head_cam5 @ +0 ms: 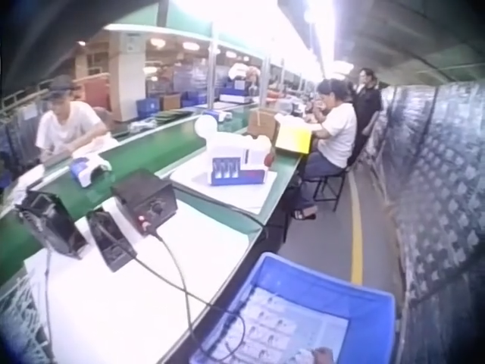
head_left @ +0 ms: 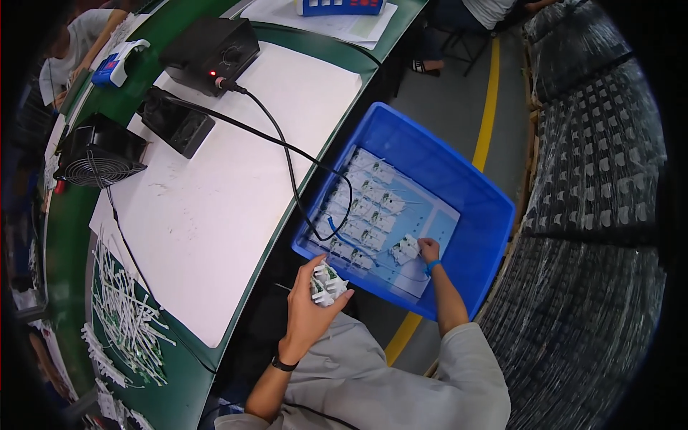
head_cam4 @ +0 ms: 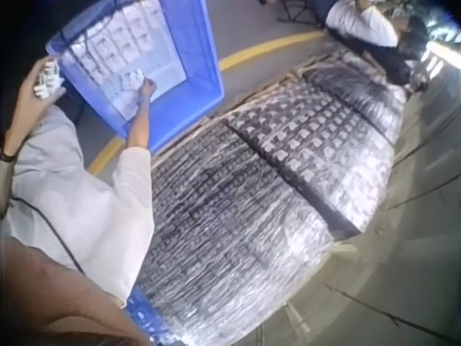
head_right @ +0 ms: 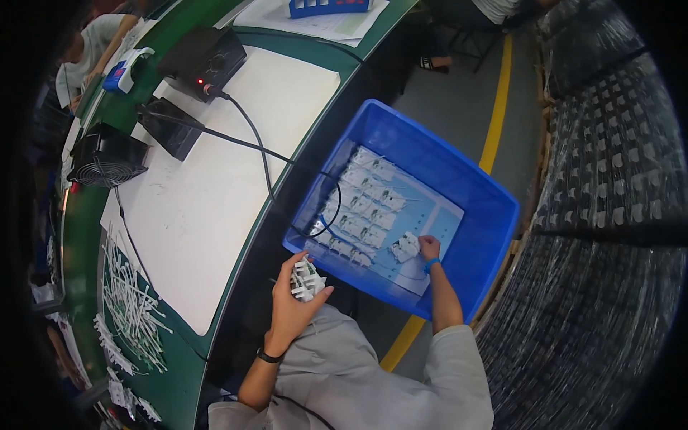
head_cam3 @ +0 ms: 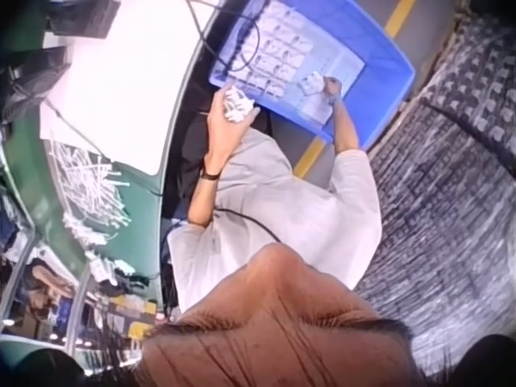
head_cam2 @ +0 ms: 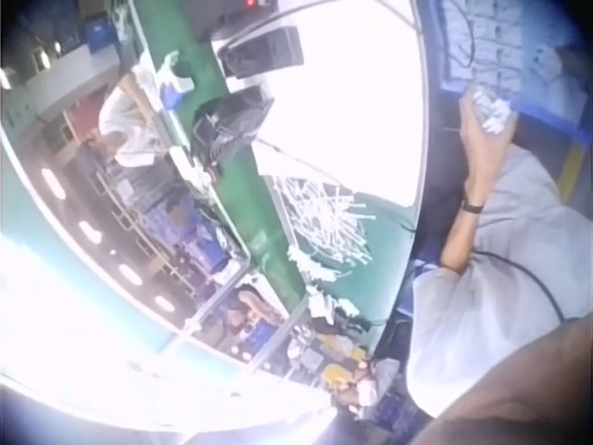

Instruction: Soldering wires onto printed circuit boards for lighting components at an assembly station.

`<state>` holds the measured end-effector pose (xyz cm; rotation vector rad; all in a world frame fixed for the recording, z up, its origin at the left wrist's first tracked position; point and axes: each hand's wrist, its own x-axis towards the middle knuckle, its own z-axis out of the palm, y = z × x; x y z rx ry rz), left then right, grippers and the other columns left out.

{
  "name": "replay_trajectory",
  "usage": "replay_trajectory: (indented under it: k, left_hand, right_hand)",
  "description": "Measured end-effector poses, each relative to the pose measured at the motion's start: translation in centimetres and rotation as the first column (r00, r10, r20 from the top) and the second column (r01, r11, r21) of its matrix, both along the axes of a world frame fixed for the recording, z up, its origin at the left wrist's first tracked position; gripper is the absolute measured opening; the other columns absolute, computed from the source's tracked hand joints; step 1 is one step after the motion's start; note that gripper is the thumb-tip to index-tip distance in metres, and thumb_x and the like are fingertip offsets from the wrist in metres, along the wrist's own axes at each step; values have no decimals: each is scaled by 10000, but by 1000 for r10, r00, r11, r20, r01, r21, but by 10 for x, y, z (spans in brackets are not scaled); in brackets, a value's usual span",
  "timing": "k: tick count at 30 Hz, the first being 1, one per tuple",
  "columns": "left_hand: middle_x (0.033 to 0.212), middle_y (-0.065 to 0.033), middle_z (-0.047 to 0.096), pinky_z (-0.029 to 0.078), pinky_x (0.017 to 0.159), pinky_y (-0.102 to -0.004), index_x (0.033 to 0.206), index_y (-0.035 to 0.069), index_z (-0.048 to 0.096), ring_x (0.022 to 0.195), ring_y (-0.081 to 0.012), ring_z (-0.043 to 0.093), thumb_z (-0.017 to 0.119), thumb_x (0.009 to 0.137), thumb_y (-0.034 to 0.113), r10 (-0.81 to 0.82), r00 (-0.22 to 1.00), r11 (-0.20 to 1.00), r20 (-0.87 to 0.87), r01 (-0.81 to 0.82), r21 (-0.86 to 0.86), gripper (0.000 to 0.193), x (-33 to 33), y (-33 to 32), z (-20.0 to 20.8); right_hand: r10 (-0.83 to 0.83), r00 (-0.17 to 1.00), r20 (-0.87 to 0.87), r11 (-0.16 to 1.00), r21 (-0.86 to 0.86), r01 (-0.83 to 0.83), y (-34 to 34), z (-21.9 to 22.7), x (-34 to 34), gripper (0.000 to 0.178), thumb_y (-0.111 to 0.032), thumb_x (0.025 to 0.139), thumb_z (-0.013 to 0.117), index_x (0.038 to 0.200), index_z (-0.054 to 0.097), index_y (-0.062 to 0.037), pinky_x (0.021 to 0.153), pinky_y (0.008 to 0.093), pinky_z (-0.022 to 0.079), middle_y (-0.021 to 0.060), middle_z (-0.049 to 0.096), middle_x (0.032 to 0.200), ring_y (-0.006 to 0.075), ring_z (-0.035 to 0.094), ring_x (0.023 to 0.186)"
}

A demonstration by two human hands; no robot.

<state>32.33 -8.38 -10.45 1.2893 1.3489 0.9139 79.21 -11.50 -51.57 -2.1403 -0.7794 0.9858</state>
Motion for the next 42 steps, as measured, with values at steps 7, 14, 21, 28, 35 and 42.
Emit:
replay_trajectory:
  k: [7,14,21,28,35,42]
  left_hand:
    - [1210,-170,656,570,867,-337,1395,14,538,1041,-218,694,898,764,58,-2,1000,1000,31,3,-30,728,-5,-7,-5]
    - [1219,-175,664,564,895,-351,1406,22,534,1054,-224,690,900,764,71,12,1000,998,9,-11,-64,740,-17,-10,-10]
    - [1198,-163,675,565,889,-344,1410,34,535,1029,-212,687,901,762,69,22,999,998,-35,-24,-51,745,-31,-17,-12]
    - [1192,-148,679,573,886,-342,1424,46,531,1031,-196,685,902,762,66,78,997,990,-13,-79,-118,759,-46,-27,-13]
    - [1202,-148,680,573,894,-339,1428,46,529,1049,-199,684,907,754,67,54,998,990,16,-51,-135,774,-40,-22,-10]
    - [1218,-152,668,575,900,-349,1439,56,524,1075,-213,682,903,761,74,75,997,986,20,-71,-152,777,-47,-22,-17]
  right_hand:
    - [-186,978,91,958,238,160,33,22,-8,177,-149,928,751,1002,765,11,714,329,540,74,746,870,164,669,789]
    - [83,818,569,995,-3,-99,71,33,-26,235,-78,852,693,1072,721,-1,860,453,537,203,663,1047,370,668,955]
    - [116,816,566,926,235,-295,95,90,-65,218,23,876,627,1094,625,9,906,493,494,214,584,1105,432,599,1010]
    - [257,565,784,764,193,-616,114,116,-80,167,20,935,600,1102,593,35,902,471,469,211,595,1064,416,593,1005]
    - [-374,798,473,873,469,131,165,44,-17,175,-96,925,669,1051,671,25,863,455,511,215,687,1015,385,656,944]
    - [-204,879,431,972,-18,235,199,35,15,309,-131,799,732,1058,664,22,927,495,511,244,682,1109,423,661,1052]
